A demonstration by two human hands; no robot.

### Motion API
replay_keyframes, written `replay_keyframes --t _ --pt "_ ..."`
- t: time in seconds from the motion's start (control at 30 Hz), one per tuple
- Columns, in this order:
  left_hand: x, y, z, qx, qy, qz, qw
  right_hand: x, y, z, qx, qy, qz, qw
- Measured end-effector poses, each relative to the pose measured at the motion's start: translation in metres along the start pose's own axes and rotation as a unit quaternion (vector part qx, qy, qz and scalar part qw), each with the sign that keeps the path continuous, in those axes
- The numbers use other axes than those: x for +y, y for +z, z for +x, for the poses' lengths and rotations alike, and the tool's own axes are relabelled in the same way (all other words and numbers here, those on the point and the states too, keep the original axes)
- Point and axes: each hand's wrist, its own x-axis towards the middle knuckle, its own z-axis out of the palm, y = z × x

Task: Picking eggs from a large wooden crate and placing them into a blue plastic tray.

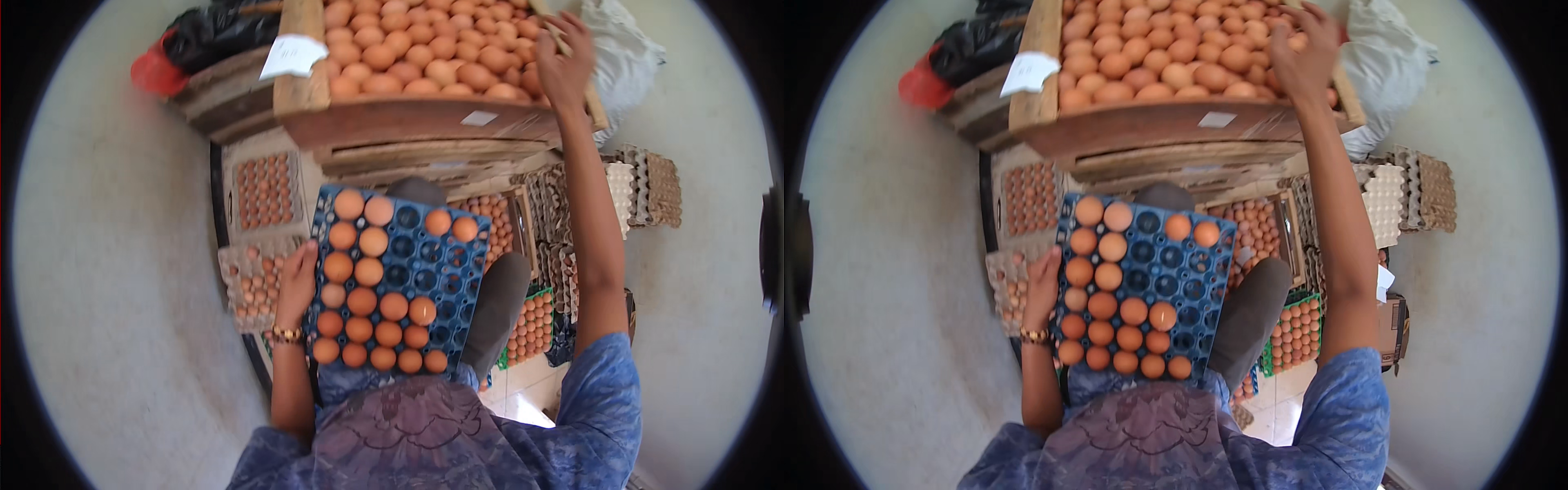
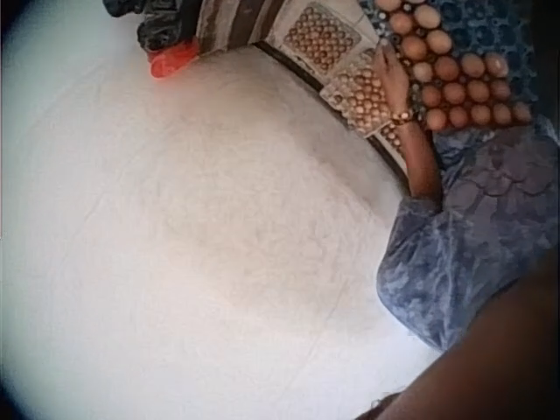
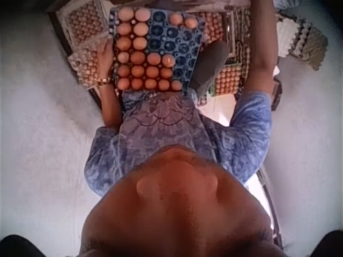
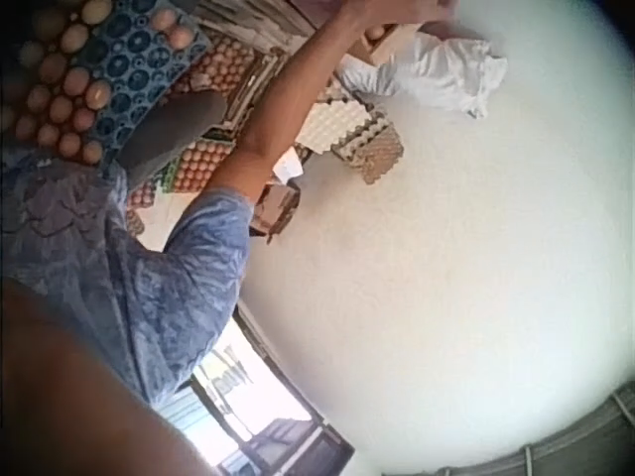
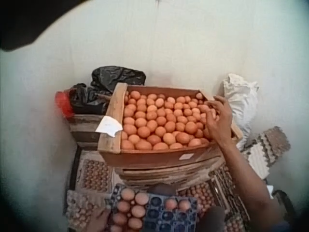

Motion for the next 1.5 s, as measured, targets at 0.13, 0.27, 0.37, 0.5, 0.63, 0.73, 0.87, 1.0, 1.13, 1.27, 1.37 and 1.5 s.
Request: replay_keyframes --t 0.13,0.27,0.37,0.5,0.63,0.73,0.87,1.0,1.13,1.27,1.37,1.5 --pt "0.008 0.005 -0.004 0.029 0.032 -0.019 0.999 -0.131 -0.075 -0.054 -0.086 0.183 0.172 0.964" --pt "0.010 0.006 -0.001 0.002 0.027 -0.012 1.000 -0.222 -0.132 -0.098 -0.383 0.256 0.343 0.819" --pt "0.008 0.005 -0.006 0.003 0.030 -0.016 0.999 -0.256 -0.160 -0.131 -0.417 0.249 0.369 0.793" --pt "0.003 0.005 -0.005 0.009 0.043 -0.020 0.999 -0.284 -0.183 -0.142 -0.494 0.210 0.348 0.769" --pt "0.000 0.003 -0.003 0.004 0.062 -0.033 0.998 -0.301 -0.186 -0.153 -0.477 0.211 0.313 0.794" --pt "0.009 0.005 -0.005 0.005 0.046 -0.026 0.999 -0.298 -0.186 -0.153 -0.477 0.234 0.315 0.786" --pt "0.006 0.006 -0.006 0.010 0.063 -0.007 0.998 -0.283 -0.187 -0.154 -0.418 0.364 0.430 0.712" --pt "0.010 0.008 -0.013 0.040 0.081 -0.044 0.995 -0.274 -0.191 -0.152 -0.218 0.601 0.638 0.429" --pt "0.004 0.003 -0.009 0.018 0.048 -0.042 0.998 -0.264 -0.185 -0.151 -0.089 0.632 0.708 0.303" --pt "0.000 0.008 -0.003 0.016 0.051 -0.028 0.998 -0.254 -0.175 -0.146 -0.019 0.623 0.770 0.141" --pt "0.003 0.005 -0.003 0.024 0.055 -0.024 0.998 -0.239 -0.172 -0.131 -0.043 0.610 0.764 0.204" --pt "-0.002 0.001 -0.002 0.011 0.043 -0.005 0.999 -0.182 -0.144 -0.103 -0.045 0.620 0.703 0.346"
